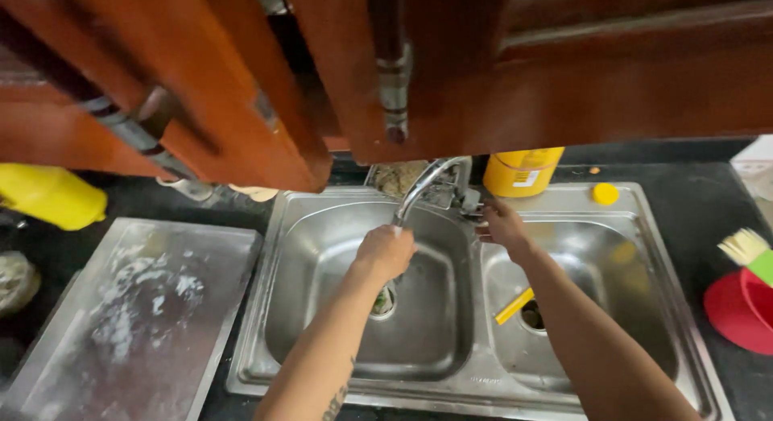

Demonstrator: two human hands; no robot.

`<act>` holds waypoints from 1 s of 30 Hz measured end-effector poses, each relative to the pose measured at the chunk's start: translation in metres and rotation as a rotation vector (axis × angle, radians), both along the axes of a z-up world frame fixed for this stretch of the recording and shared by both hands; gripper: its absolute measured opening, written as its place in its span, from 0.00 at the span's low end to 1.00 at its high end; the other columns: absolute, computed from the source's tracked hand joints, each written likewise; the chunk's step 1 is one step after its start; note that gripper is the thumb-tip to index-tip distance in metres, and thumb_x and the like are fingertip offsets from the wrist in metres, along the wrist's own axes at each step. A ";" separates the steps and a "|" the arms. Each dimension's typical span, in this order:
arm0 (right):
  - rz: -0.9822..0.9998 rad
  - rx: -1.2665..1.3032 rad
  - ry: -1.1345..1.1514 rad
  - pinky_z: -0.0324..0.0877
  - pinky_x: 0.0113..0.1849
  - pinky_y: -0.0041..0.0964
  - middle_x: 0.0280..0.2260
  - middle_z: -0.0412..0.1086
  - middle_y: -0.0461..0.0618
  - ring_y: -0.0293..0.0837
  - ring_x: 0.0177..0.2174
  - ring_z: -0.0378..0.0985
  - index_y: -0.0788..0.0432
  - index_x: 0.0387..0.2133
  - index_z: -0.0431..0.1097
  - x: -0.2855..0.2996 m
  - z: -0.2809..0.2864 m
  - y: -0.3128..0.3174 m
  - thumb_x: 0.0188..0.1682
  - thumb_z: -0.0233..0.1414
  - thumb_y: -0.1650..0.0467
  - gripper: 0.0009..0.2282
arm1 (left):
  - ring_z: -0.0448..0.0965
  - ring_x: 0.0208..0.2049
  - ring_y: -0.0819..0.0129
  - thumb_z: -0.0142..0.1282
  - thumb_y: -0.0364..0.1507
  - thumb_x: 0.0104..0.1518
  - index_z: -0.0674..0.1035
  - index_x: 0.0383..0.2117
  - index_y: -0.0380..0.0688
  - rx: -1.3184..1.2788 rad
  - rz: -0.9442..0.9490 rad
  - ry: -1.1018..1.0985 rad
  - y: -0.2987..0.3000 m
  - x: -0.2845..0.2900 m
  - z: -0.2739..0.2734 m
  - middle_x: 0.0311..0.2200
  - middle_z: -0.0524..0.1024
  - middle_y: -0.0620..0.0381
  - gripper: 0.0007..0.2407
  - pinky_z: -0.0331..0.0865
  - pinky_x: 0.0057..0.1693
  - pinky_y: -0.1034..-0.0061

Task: Wash kitchen utensils, a pot, and a metal tray in a kitchen sink.

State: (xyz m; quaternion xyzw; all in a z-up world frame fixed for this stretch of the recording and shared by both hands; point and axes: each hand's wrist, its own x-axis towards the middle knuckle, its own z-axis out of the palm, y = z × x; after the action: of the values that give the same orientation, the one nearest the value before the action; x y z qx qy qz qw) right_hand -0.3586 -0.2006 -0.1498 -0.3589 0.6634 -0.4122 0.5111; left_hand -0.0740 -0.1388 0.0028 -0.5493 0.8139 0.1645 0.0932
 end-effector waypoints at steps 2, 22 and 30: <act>-0.011 0.046 -0.076 0.81 0.34 0.52 0.40 0.75 0.61 0.61 0.33 0.83 0.52 0.65 0.58 0.003 -0.007 -0.004 0.60 0.41 0.65 0.19 | 0.87 0.37 0.49 0.52 0.36 0.63 0.83 0.38 0.40 -0.086 -0.034 0.003 0.013 0.000 0.018 0.30 0.83 0.45 0.12 0.80 0.44 0.56; -0.124 -0.035 -0.053 0.76 0.28 0.53 0.30 0.71 0.65 0.55 0.26 0.79 0.68 0.45 0.70 0.067 -0.022 0.026 0.58 0.43 0.63 0.17 | 0.81 0.43 0.49 0.58 0.43 0.59 0.83 0.32 0.44 -0.360 0.650 0.768 0.078 0.097 -0.033 0.36 0.76 0.47 0.15 0.76 0.51 0.64; 0.838 -0.337 0.470 0.58 0.60 0.71 0.56 0.66 0.75 0.76 0.58 0.65 0.64 0.61 0.64 0.149 0.119 0.105 0.51 0.51 0.48 0.35 | 0.78 0.53 0.44 0.61 0.43 0.60 0.82 0.49 0.38 0.001 1.040 1.231 0.125 0.147 -0.028 0.53 0.77 0.36 0.21 0.80 0.52 0.60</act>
State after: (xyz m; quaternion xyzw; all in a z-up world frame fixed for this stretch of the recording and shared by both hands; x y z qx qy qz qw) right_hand -0.2093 -0.0955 -0.0306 -0.7546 0.4839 -0.1811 0.4046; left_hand 0.0734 -0.0141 -0.0249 -0.6686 0.3591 0.4603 -0.4606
